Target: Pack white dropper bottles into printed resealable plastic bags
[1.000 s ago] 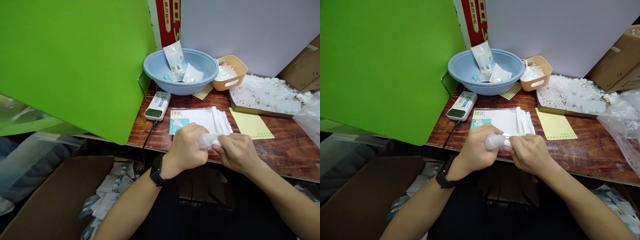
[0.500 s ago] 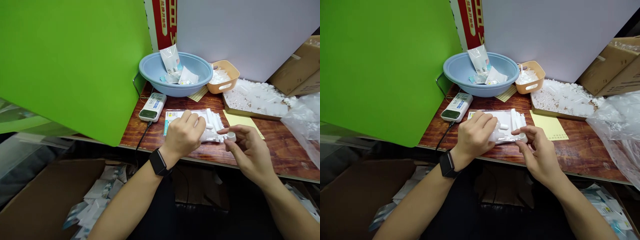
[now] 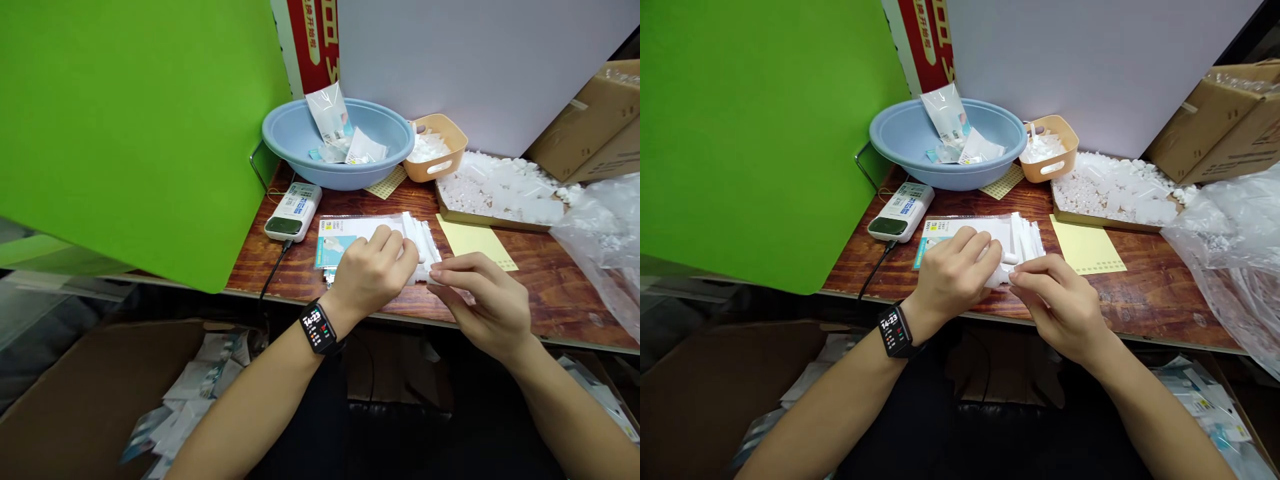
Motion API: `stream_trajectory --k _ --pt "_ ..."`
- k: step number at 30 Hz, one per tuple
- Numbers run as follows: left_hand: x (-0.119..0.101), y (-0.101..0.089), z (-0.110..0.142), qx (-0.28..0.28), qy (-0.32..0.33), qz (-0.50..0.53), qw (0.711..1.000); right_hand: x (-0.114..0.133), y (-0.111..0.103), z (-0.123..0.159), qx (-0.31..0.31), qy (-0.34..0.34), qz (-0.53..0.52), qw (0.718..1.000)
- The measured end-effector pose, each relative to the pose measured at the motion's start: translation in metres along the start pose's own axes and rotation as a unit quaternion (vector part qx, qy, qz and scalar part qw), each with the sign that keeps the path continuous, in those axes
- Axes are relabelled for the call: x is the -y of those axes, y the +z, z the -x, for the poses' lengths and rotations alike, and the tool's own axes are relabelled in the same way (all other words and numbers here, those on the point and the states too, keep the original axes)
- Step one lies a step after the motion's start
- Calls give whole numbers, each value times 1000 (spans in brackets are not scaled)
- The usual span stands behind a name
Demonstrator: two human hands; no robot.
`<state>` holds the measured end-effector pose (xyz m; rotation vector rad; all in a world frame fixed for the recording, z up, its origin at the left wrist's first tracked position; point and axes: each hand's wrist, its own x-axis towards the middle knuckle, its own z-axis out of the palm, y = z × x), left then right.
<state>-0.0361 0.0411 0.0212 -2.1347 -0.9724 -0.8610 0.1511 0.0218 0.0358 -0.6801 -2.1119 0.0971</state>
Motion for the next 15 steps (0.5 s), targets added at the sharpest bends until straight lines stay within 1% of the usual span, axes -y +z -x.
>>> stream_trajectory --k 4,6,9,12,15 --pt "-4 1 1 16 -4 20 1000 -4 -1 5 -1 37 -46 998" --pt "-6 2 1 19 -6 27 999 -6 -2 7 -2 43 -57 997" --pt "-9 5 -1 7 -10 24 1000 -9 -5 9 1 56 -77 995" --pt "-12 9 -3 -11 -5 7 1000 -13 -10 9 23 88 -112 990" --pt "-14 11 -4 -18 3 -7 1000 -15 -14 9 33 80 -118 989"
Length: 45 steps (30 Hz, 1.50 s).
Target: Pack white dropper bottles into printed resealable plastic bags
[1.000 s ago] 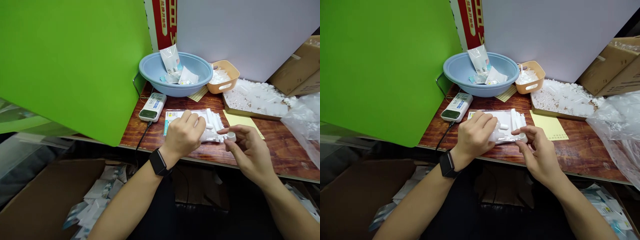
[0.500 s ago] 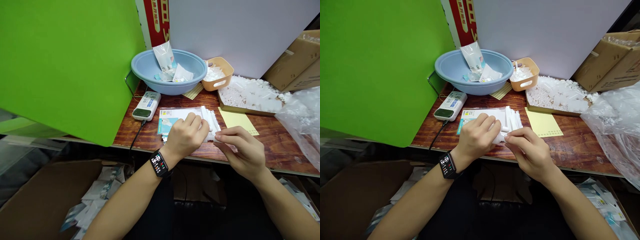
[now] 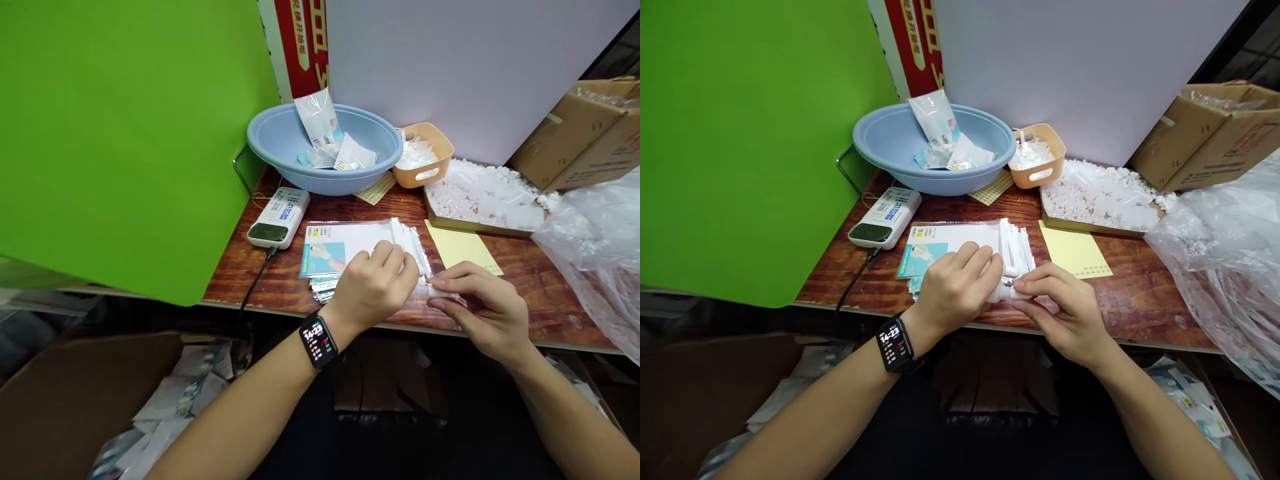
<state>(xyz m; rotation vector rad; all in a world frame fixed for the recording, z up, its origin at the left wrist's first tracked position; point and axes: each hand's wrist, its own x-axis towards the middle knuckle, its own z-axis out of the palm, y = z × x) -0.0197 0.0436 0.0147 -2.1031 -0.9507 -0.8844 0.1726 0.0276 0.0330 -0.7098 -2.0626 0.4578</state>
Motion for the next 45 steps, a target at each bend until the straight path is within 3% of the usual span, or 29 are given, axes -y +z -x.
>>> stream_trajectory --k 5,8,12,16,18,20,23,24,26,29,31,32,34,36,37,38,39,41,43,45 --pt "-7 -4 1 34 4 12 999 3 2 5 -12 -7 46 999" --pt "-12 -5 2 56 -7 9 998 3 4 5 1 50 54 997" --pt "-12 -1 2 56 -10 7 998 -1 1 5 67 118 61 989" --pt "-9 3 -1 44 -28 12 999 -5 -1 9 11 60 114 992" --pt "-10 3 -3 42 -17 17 999 -4 1 11 17 34 148 988" --pt "-14 3 -5 38 0 17 999 -2 4 12 42 75 140 986" --pt "-19 5 -8 26 20 14 999 2 3 14 70 217 25 973" --pt "-20 6 -9 23 23 15 999 2 0 16 61 233 -3 970" --pt "-21 8 -11 20 22 19 999 -1 -6 21 32 185 23 982" --pt "-24 10 -14 15 31 14 999 -7 -10 30 5 42 158 986" --pt "-27 12 -15 8 47 -4 999 -9 -8 35 20 36 179 983" --pt "-29 13 -16 3 57 -13 998 -9 -6 36 24 73 152 985" --pt "-34 15 -17 -1 80 -17 997 -7 -4 37 56 214 18 975" --pt "-39 18 -18 1 100 -5 995 -4 -6 38 111 359 -143 915" --pt "-41 19 -19 3 101 1 995 -4 -8 38 130 396 -182 890" --pt "-43 21 -20 7 99 5 995 -4 -12 39 133 398 -176 890" --pt "-45 22 -21 11 94 5 996 -4 -15 41 119 362 -124 916" --pt "-48 24 -24 15 89 6 996 -8 -21 45 62 204 61 975" --pt "-50 26 -26 14 95 8 995 -13 -24 49 25 29 243 969" --pt "-52 28 -27 14 103 10 995 -19 -24 54 27 -60 348 935"
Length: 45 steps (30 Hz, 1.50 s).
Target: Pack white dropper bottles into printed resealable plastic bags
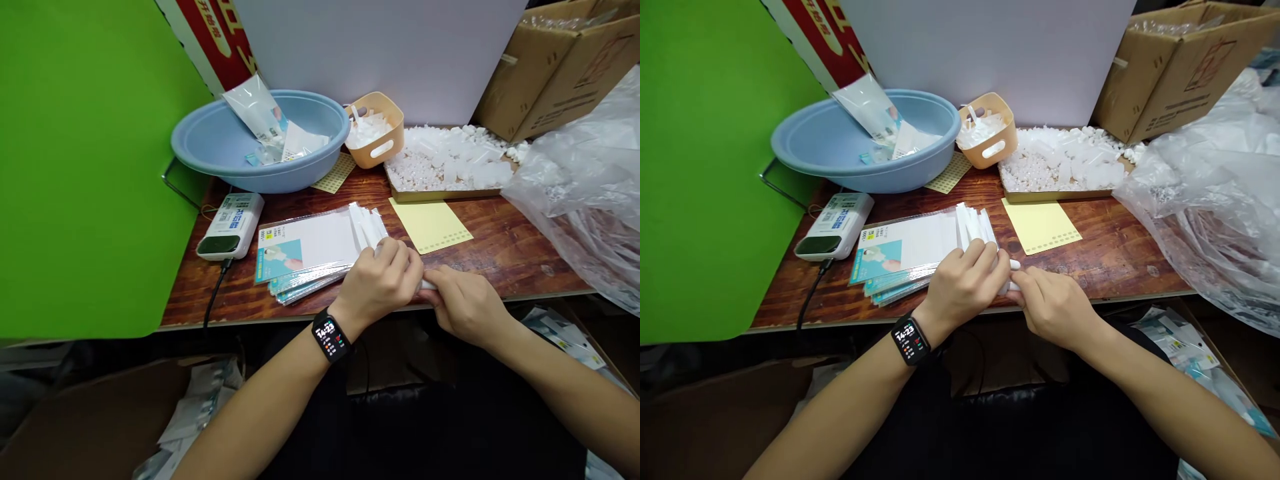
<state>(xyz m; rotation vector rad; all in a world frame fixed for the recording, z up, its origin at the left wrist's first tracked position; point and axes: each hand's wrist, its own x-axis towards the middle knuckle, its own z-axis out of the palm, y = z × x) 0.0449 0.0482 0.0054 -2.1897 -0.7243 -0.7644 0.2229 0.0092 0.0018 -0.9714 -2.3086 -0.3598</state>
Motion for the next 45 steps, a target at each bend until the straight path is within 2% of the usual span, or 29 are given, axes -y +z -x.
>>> stream_trajectory --k 2,4,5,6,8,9,10,11,12,14,15,16,17,18,19,20,21,22,25,28,31,34,40,45 --pt "-2 2 -2 3 11 -7 1000 -2 2 4 16 5 16 1000" --pt "-4 3 -3 1 33 -18 999 -1 1 7 70 84 -84 990" --pt "-5 3 -4 -2 47 -24 999 0 0 8 108 145 -173 968" --pt "-7 3 -5 -7 61 -27 998 2 -3 9 151 214 -278 924" --pt "-10 3 -5 -19 85 -28 996 6 -7 12 229 330 -474 784" --pt "-12 3 -6 -23 92 -26 995 6 -9 14 257 367 -540 713" --pt "-14 3 -6 -23 96 -23 995 4 -11 15 279 386 -579 662" --pt "-16 4 -6 -18 91 -16 996 -1 -12 16 293 390 -587 646" --pt "-18 5 -6 -6 73 -2 997 -9 -12 17 285 385 -558 677" --pt "-19 9 -8 29 -14 61 998 -35 -10 18 212 359 -418 807" --pt "-19 12 -11 42 -81 111 990 -51 -7 18 129 342 -300 881" --pt "-17 15 -16 44 -161 171 971 -69 -4 19 69 342 -231 908" --pt "-16 18 -22 39 -248 240 938 -85 1 19 35 343 -194 918" --pt "-13 22 -30 23 -340 320 884 -99 6 19 18 340 -170 925" --pt "-12 27 -39 9 -427 400 811 -111 11 20 18 332 -161 929" --pt "-11 33 -50 -1 -503 481 718 -119 17 20 27 319 -159 934" --pt "-11 40 -62 -4 -568 559 605 -123 22 21 41 304 -158 938" --pt "-12 49 -73 10 -586 598 547 -125 27 21 55 290 -158 942" --pt "-22 80 -98 26 -591 662 460 -122 35 23 80 268 -144 949" --pt "-35 109 -104 -7 -614 686 390 -120 37 23 90 264 -126 952" --pt "-43 123 -96 -42 -633 694 339 -122 37 22 102 267 -114 951" --pt "-45 126 -90 -64 -637 702 311 -124 37 21 113 273 -103 950" --pt "-45 127 -89 -82 -638 711 282 -123 35 23 124 251 -94 955" --pt "-46 127 -87 -90 -640 713 273 -120 30 24 129 229 -90 961"
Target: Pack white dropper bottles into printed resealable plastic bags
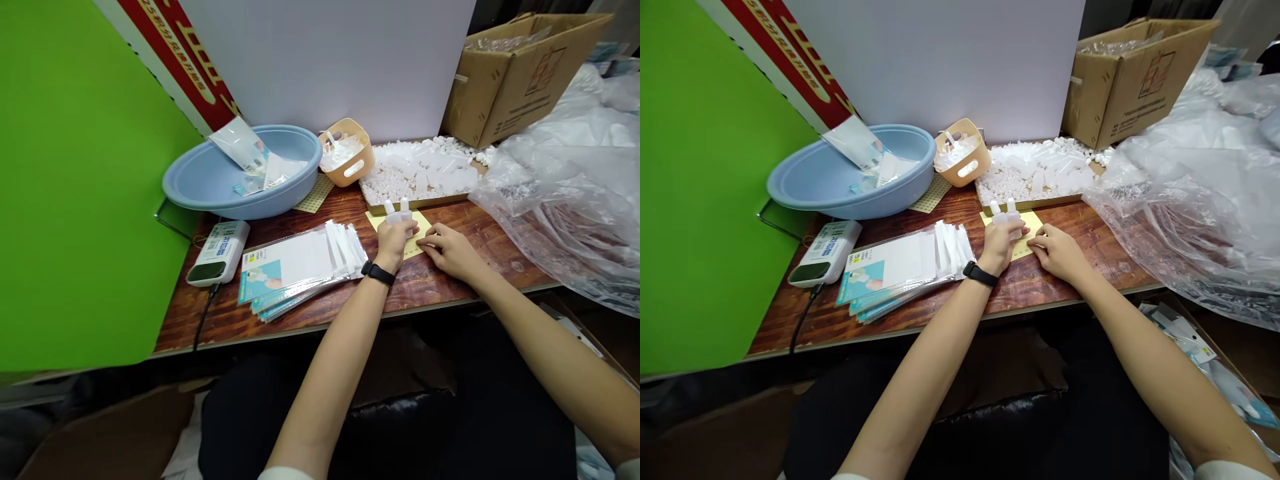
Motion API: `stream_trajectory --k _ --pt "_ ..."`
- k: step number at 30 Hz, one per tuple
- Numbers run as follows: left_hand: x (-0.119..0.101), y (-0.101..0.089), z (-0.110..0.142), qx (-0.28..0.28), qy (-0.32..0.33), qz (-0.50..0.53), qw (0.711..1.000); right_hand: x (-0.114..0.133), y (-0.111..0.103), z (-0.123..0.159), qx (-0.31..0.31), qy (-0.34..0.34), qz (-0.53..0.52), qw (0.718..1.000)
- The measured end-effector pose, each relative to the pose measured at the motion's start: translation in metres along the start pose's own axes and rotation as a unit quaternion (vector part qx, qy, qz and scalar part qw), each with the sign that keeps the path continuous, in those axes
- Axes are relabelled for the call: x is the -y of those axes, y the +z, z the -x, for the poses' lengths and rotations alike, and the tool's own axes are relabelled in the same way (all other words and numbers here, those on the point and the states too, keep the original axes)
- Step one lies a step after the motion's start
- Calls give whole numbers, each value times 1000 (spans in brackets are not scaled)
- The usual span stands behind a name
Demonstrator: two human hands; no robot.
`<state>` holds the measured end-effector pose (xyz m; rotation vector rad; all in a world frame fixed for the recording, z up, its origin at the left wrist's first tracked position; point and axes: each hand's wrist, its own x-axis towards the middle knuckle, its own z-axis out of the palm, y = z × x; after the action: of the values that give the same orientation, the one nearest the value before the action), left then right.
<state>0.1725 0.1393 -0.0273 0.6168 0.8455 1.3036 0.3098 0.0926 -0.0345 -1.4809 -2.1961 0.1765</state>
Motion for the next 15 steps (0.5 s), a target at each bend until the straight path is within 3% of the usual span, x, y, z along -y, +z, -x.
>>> stream_trajectory --k 9,15 --pt "-2 1 1 -11 -12 12 1000 1 -1 -11 24 28 -22 999" --pt "-5 2 1 -15 -24 32 999 2 -2 -10 -23 44 -80 996"
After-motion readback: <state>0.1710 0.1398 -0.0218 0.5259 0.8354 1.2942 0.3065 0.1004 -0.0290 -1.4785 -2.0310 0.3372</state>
